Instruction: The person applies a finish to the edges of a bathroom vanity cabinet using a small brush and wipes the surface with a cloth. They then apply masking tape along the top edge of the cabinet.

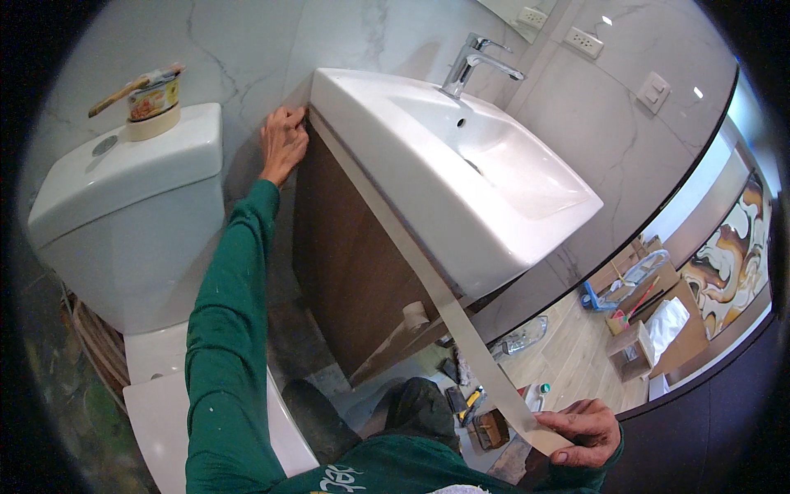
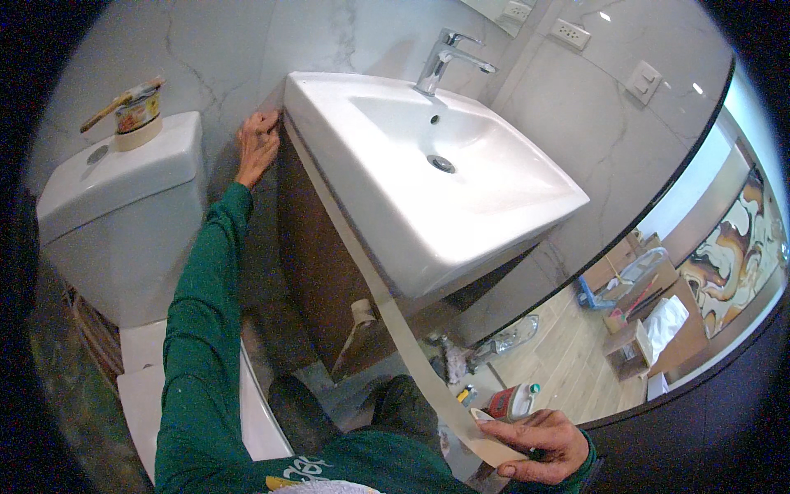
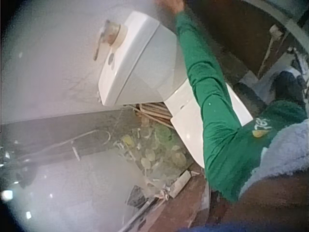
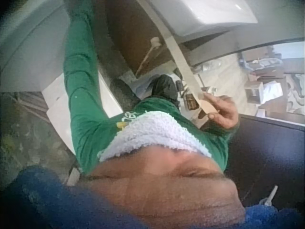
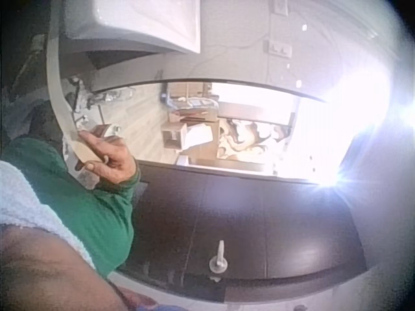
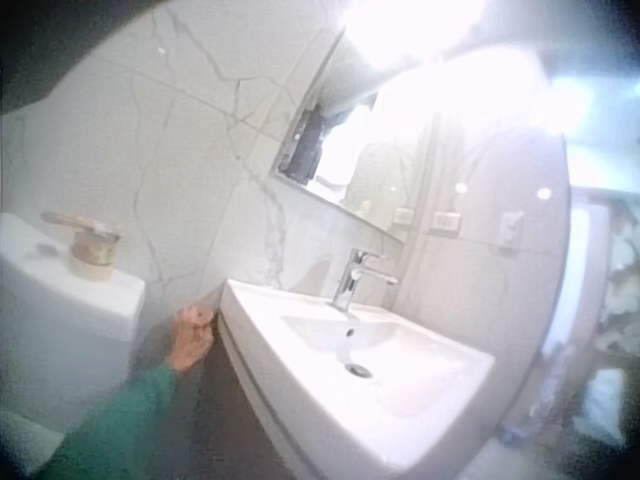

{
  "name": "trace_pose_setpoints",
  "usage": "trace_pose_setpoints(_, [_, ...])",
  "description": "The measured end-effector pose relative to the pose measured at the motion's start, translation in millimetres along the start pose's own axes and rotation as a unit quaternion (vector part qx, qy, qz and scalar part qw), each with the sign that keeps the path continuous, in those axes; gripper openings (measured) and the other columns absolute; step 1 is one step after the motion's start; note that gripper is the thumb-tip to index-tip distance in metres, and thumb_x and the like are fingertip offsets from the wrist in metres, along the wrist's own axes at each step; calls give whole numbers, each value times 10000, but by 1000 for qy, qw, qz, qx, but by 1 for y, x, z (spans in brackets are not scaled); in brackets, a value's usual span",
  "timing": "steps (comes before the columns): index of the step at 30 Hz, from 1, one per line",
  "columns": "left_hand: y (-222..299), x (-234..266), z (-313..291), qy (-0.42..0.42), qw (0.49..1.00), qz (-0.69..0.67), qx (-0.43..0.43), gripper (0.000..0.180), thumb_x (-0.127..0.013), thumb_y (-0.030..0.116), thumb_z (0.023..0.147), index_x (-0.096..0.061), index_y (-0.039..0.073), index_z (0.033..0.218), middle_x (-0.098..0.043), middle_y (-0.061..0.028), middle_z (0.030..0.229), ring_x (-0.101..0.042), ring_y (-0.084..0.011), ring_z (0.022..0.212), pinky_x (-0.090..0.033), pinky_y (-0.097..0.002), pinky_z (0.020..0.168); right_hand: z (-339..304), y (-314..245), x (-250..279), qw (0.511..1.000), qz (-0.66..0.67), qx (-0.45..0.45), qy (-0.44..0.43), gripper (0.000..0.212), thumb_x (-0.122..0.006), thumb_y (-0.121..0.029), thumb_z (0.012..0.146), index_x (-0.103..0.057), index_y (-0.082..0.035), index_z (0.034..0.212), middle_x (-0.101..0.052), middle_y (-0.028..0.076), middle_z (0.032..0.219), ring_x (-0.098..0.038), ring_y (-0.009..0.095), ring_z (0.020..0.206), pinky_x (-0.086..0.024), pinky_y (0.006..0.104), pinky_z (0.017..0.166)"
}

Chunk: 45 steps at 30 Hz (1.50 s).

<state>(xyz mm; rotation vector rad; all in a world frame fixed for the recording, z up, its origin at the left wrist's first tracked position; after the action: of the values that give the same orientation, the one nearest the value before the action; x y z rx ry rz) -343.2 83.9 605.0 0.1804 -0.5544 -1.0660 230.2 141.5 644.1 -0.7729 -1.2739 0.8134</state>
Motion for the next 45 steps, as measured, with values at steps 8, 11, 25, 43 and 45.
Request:
trace_pose_setpoints(8, [5, 8, -12, -29, 988, -149, 26, 582, -472, 99, 755, -581, 60, 1326, -537, -131, 1281, -465, -348, 1214, -340, -460, 1080, -4, -2, -6, 997, -20, 11, -68, 544, -715, -45, 834, -523, 151, 1304, -719, 228, 904, -735, 290, 810, -529, 315, 773])
trace_pose_setpoints(11, [-3, -10, -10, -126, 984, -104, 65, 658, -467, 96, 736, -514, 66, 1392, -493, -133, 1351, -428, -356, 1274, -316, -447, 1109, -4, 0, -7, 997, -12, 5, -75, 543, -716, -36, 826, -528, 152, 1299, -721, 224, 902, -734, 282, 797, -527, 309, 760])
trace_pose_setpoints(25, [-16, -33, -5, -238, 940, -226, 94, 612, -505, 182, 906, -382, 13, 1480, -314, -161, 1552, -271, -304, 1451, -233, -367, 1184, -3, -11, -15, 996, -17, 30, -82, 551, -707, -44, 829, -513, 177, 1294, -717, 220, 854, -726, 272, 722, -526, 311, 697])
trace_pose_setpoints(43, [15, -11, -34, -202, 953, -212, 80, 622, -406, 396, 931, -408, 112, 1484, -344, -132, 1551, -353, -326, 1407, -210, -547, 1134, 1, -21, -34, 993, 0, 19, -116, 572, -698, -78, 859, -482, 176, 1323, -705, 257, 888, -730, 313, 772, -526, 327, 729])
trace_pose_setpoints(45, [24, 0, -37, -180, 961, -201, 58, 609, -407, 388, 933, -424, 116, 1477, -366, -133, 1540, -373, -326, 1395, -216, -538, 1133, 1, -19, -33, 993, 3, -1, -121, 572, -698, -78, 860, -480, 176, 1324, -705, 251, 873, -729, 306, 760, -527, 329, 718])
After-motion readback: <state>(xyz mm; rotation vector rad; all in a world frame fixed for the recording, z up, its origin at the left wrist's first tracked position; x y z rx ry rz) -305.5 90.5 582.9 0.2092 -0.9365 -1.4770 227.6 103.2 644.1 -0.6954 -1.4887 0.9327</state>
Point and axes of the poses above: each hand's wrist, its own z-axis towards the middle knuckle, its own x-axis out of the back of the hand, y = z × x, the point moved 10 cm from there along z, towards the middle knuckle
